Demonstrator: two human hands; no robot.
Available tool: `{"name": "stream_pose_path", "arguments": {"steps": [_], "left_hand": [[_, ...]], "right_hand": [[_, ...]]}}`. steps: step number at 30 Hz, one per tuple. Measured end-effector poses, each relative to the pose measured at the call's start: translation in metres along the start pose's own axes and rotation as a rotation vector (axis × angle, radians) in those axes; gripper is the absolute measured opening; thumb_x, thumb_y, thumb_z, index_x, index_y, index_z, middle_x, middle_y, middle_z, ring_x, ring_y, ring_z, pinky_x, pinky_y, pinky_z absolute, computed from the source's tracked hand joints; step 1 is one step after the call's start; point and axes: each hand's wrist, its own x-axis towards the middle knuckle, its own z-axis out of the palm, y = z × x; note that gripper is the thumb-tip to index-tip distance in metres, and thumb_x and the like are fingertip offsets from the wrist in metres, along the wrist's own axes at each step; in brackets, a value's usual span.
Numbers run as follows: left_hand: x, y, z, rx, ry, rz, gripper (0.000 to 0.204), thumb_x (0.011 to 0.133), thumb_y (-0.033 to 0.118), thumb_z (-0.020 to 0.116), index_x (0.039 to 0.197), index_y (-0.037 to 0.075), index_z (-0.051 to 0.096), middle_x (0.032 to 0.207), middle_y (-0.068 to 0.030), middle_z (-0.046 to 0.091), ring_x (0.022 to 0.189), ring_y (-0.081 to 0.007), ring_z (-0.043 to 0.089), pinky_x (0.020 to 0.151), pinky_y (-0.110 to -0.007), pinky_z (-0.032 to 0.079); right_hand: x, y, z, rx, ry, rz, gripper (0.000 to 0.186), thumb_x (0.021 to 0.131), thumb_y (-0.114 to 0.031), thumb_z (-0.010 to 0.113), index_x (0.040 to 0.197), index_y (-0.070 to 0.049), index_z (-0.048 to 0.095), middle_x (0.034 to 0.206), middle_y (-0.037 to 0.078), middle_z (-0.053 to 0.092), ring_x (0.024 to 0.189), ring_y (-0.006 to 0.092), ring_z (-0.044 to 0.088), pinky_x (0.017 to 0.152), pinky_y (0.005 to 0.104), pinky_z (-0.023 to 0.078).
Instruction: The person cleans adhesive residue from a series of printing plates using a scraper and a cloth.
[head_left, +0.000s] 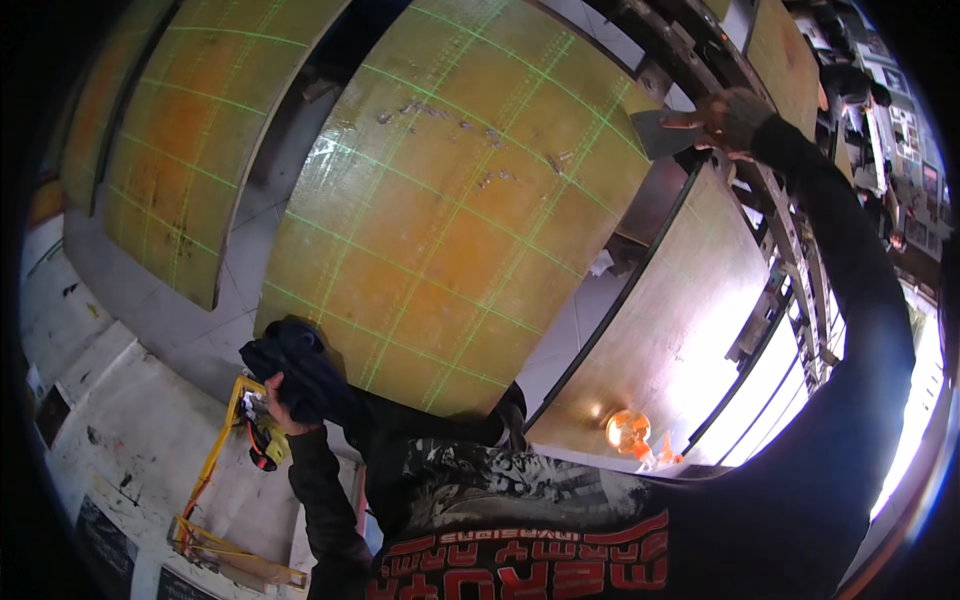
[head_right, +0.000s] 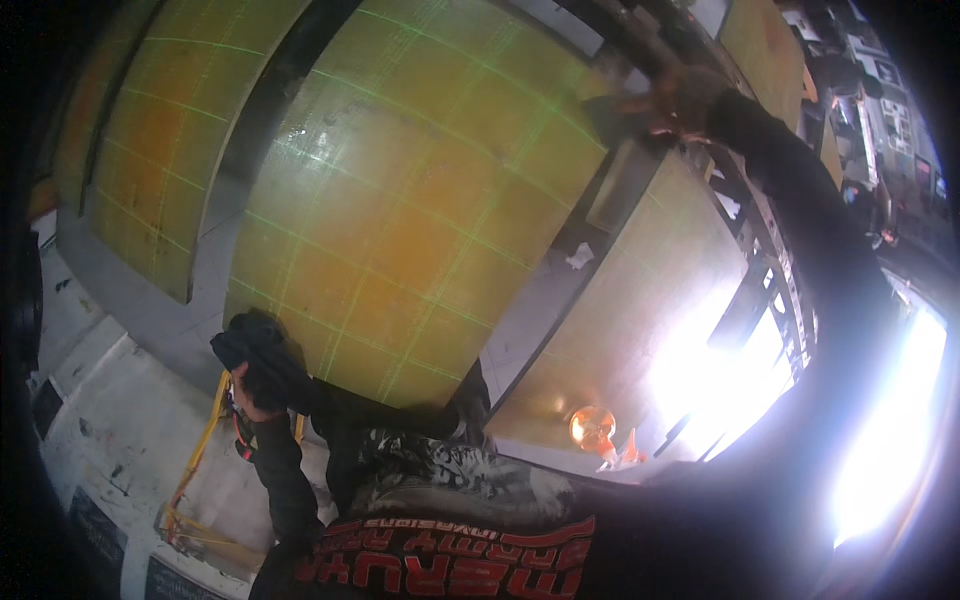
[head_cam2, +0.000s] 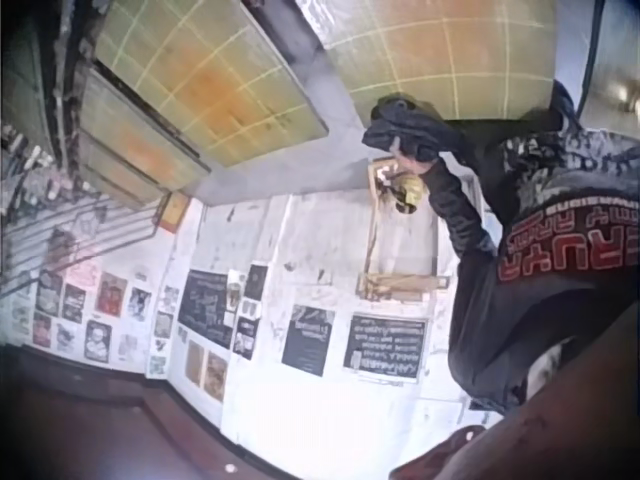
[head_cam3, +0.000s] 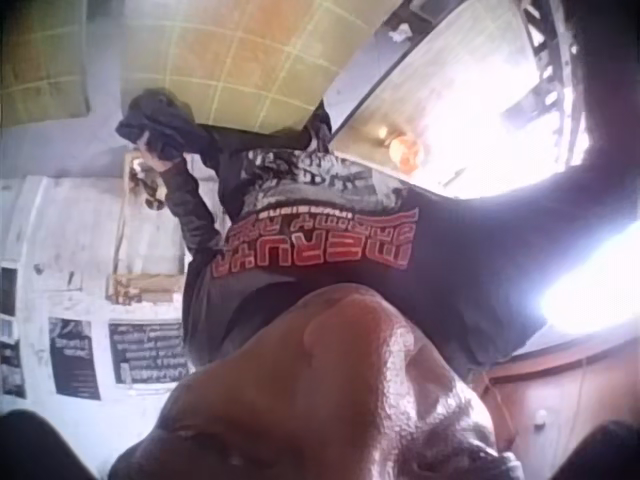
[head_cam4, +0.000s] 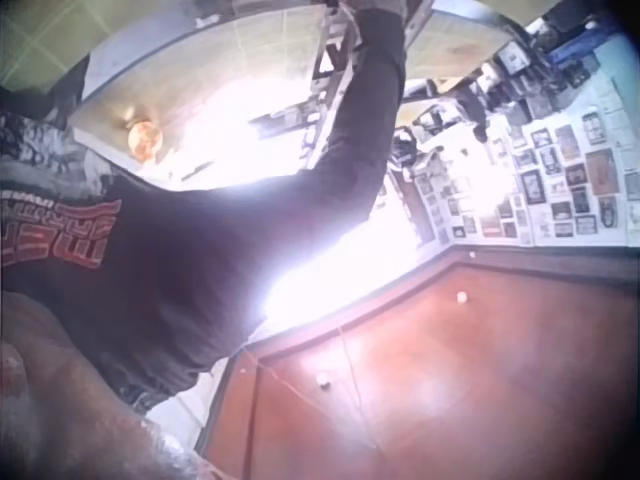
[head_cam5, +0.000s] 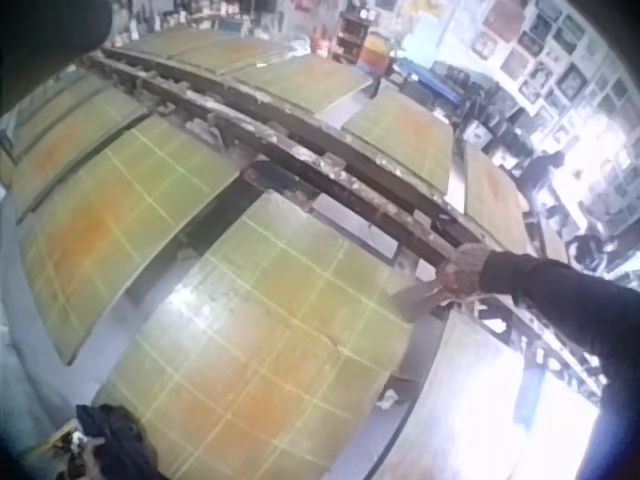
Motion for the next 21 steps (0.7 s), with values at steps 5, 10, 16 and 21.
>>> {"name": "stream_pose_path", "arguments": {"steps": [5, 10, 16, 21], "left_hand": [[-0.004, -0.001, -0.005, 0.042, 0.066, 0.016, 0.023, 0.083, 0.012, 0.053, 0.105, 0.008, 0.058, 0.11, -0.0145, 0.061, 0.098, -0.0283, 0.062, 0.088, -0.038, 0.051], [-0.003, -0.01, -0.018, 0.007, -0.01, 0.062, 0.022, 0.085, 0.012, 0.051, 0.105, 0.007, 0.057, 0.111, -0.0157, 0.06, 0.099, -0.0288, 0.062, 0.088, -0.038, 0.051], [-0.009, -0.005, -0.003, -0.034, 0.064, 0.033, 0.024, 0.085, 0.016, 0.052, 0.107, 0.007, 0.057, 0.111, -0.0168, 0.06, 0.099, -0.0297, 0.061, 0.089, -0.04, 0.05], [0.004, -0.007, -0.031, 0.034, 0.016, -0.032, 0.03, 0.084, 0.023, 0.053, 0.108, 0.006, 0.058, 0.115, -0.0165, 0.059, 0.103, -0.0312, 0.059, 0.09, -0.043, 0.049]], "right_hand": [[-0.006, -0.013, -0.01, 0.236, 0.046, 0.121, 0.058, 0.086, -0.028, 0.063, 0.14, -0.03, 0.042, 0.095, 0.014, 0.067, 0.081, 0.0338, 0.063, 0.075, 0.0431, 0.049], [-0.04, -0.039, 0.013, 0.341, 0.14, 0.303, 0.051, 0.095, -0.038, 0.049, 0.143, -0.029, 0.037, 0.121, 0.018, 0.06, 0.106, 0.0341, 0.061, 0.092, 0.0422, 0.047], [-0.041, -0.199, 0.054, 0.938, 0.325, 0.576, 0.054, 0.094, -0.025, 0.053, 0.144, -0.024, 0.034, 0.118, 0.022, 0.06, 0.113, 0.0368, 0.056, 0.096, 0.0424, 0.044], [-0.02, -0.355, 0.02, 1.157, 0.456, 0.745, 0.057, 0.09, -0.011, 0.055, 0.143, -0.008, 0.034, 0.08, 0.024, 0.062, 0.073, 0.0398, 0.063, 0.065, 0.046, 0.049]]}}
